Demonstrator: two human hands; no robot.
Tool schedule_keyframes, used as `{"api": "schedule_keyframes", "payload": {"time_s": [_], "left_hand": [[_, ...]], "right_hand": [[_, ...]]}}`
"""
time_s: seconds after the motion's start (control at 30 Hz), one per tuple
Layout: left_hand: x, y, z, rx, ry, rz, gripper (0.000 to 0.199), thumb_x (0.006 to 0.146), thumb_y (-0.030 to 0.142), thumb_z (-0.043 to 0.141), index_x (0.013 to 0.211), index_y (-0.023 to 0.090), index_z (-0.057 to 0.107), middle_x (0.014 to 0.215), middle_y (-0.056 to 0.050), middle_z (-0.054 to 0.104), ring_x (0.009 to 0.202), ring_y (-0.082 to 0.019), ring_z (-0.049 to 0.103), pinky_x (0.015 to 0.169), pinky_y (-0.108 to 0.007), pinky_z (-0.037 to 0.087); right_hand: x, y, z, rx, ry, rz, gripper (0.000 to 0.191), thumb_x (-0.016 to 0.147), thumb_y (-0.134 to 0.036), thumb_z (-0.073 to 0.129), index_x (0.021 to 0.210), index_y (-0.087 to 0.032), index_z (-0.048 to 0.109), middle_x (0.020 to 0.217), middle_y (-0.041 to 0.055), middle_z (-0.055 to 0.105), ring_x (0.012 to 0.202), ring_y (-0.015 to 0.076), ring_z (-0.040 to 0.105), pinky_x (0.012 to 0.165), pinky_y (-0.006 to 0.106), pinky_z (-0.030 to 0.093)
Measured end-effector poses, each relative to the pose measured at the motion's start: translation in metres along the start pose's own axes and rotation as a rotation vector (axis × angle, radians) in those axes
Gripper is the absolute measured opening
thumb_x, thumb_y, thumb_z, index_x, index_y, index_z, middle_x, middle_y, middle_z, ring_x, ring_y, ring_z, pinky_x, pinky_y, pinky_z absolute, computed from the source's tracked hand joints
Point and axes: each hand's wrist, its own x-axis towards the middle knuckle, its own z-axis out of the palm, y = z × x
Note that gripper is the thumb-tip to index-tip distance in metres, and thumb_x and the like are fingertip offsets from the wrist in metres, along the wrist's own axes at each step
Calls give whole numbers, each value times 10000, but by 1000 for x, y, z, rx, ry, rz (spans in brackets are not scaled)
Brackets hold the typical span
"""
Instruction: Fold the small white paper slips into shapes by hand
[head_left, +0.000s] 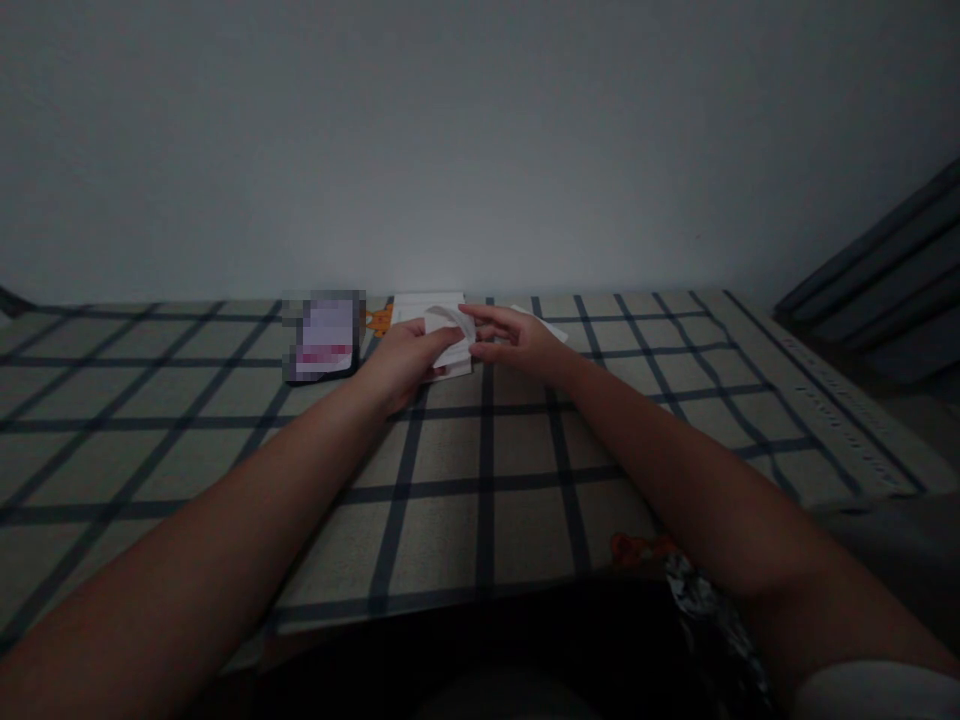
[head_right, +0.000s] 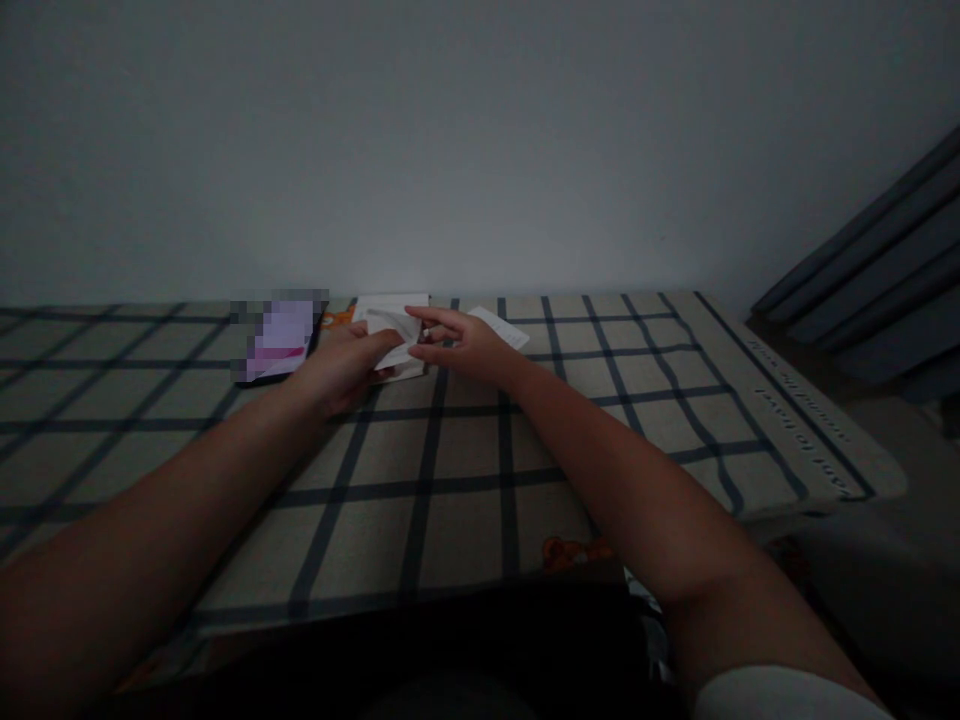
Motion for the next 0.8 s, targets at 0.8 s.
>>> {"api": "schedule_keyframes", "payload": {"time_s": [0.8], "left_hand": [[-3,-9,6,45,2,128,117,695,282,748,723,169,733,679,-44,695,572,-154,587,540,-263,429]], "right_hand": [[0,0,3,69,76,42,610,869,-518,723,1387,-198,676,1271,86,729,1001,190,684,768,293,602]]}}
